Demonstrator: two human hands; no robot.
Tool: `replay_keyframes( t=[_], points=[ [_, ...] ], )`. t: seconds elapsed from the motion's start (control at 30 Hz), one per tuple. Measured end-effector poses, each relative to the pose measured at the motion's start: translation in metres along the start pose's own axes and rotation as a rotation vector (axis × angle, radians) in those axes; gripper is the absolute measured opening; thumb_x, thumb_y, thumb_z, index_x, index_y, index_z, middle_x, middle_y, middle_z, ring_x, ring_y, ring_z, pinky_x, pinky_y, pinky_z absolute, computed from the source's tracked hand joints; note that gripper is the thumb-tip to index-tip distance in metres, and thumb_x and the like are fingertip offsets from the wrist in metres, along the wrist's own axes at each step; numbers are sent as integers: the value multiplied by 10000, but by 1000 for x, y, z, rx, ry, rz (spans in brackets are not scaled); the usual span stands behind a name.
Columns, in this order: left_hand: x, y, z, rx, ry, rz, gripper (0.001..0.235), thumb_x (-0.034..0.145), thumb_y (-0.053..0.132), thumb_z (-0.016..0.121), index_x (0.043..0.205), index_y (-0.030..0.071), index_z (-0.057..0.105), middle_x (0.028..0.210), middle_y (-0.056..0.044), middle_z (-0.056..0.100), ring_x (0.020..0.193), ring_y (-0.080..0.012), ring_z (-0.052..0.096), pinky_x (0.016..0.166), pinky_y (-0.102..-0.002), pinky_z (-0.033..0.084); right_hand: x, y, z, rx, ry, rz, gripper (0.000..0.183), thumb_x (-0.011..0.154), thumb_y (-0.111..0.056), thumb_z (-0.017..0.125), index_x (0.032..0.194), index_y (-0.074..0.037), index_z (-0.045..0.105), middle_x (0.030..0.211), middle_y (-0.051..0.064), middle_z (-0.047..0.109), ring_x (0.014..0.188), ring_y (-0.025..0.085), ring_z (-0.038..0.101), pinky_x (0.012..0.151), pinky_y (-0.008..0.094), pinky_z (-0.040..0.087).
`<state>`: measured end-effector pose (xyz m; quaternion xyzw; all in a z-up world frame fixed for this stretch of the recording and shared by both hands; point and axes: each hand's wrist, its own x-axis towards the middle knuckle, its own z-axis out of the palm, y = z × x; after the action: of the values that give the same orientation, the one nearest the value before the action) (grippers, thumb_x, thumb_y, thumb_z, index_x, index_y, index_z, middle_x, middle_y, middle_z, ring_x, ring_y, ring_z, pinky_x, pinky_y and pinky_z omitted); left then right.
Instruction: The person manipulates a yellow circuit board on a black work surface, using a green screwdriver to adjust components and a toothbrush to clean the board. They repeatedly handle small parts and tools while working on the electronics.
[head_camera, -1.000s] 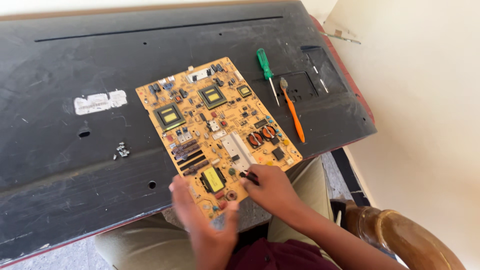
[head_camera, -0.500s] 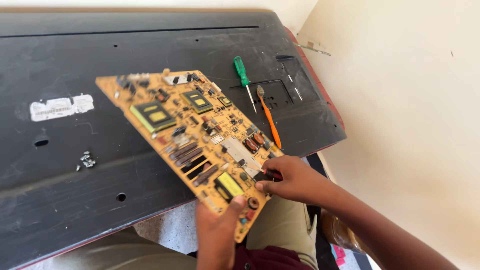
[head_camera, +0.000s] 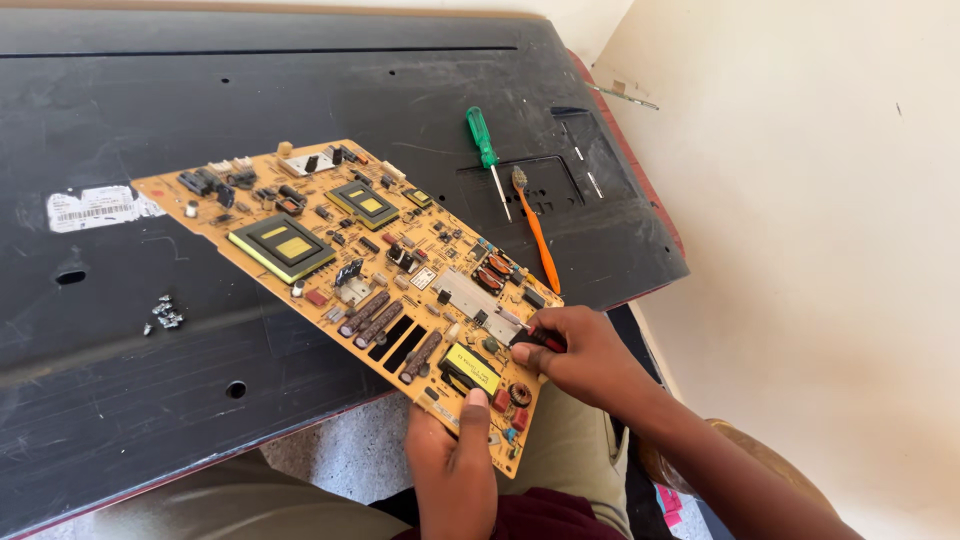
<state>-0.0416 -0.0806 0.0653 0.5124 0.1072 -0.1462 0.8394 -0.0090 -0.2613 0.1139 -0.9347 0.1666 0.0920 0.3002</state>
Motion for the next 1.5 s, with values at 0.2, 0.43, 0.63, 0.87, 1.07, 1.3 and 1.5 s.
replay_keyframes(
  t=[0.2, 0.43, 0.63, 0.87, 1.07, 1.3, 1.5],
  points=[
    [-1, -17, 1, -26, 0, 92, 288, 949, 54, 569, 1216, -56, 569, 1056, -145, 747, 900, -150, 707, 809, -300, 563, 14, 10, 4, 335, -38, 53, 248, 765, -238, 839, 867, -21, 775, 636, 10, 663, 589, 69, 564, 555, 285, 467],
    [0, -27, -3, -75, -10, 81, 310, 951, 47, 579, 1240, -64, 558, 1071, -142, 730, 916, -141, 692, 811, -290, 557, 22, 18, -3, 181, -73, 124, 277, 755, -248, 870, 756, 2, 752, 570, 6, 581, 544, 81, 474, 517, 293, 377],
    [-1, -38, -7, -89, -5, 84, 326, 950, 55, 582, 1253, -60, 539, 1085, -130, 724, 925, -129, 687, 806, -285, 555, 27, 15, -4, 161, -126, 95, 300, 738, -285, 873, 719, -22, 731, 601, 10, 641, 575, 96, 548, 547, 302, 426],
    [5, -52, -27, -19, -23, 205, 249, 966, 40, 608, 1187, -74, 600, 1055, -135, 719, 916, -126, 660, 816, -275, 536, 44, 18, -8, -230, -106, 194, 635, 525, -578, 935, 719, -37, 666, 682, 101, 679, 660, 229, 678, 660, 373, 527],
    [14, -57, -48, -46, -32, 121, 263, 946, 39, 621, 1180, -82, 617, 1059, -162, 725, 889, -160, 680, 795, -293, 547, 40, 33, 3, -247, -47, 155, 761, 493, -643, 963, 874, -66, 643, 836, 119, 695, 807, 239, 675, 740, 366, 534],
    [43, -23, -114, -233, 9, -33, 355, 920, 51, 581, 1254, -67, 586, 1145, -185, 691, 920, -227, 730, 816, -377, 593, 10, 47, 50, 5, 283, 135, 599, 684, -539, 868, 908, -32, 643, 834, 107, 674, 739, 219, 655, 689, 365, 532],
    [43, -14, -128, -62, 320, 16, 400, 1037, 191, 546, 1338, -66, 485, 1185, -214, 670, 968, -256, 690, 820, -400, 581, 2, 79, 80, 236, 269, 30, 645, 769, -461, 861, 1130, 10, 608, 840, 13, 690, 740, 122, 650, 627, 298, 523]
  ],
)
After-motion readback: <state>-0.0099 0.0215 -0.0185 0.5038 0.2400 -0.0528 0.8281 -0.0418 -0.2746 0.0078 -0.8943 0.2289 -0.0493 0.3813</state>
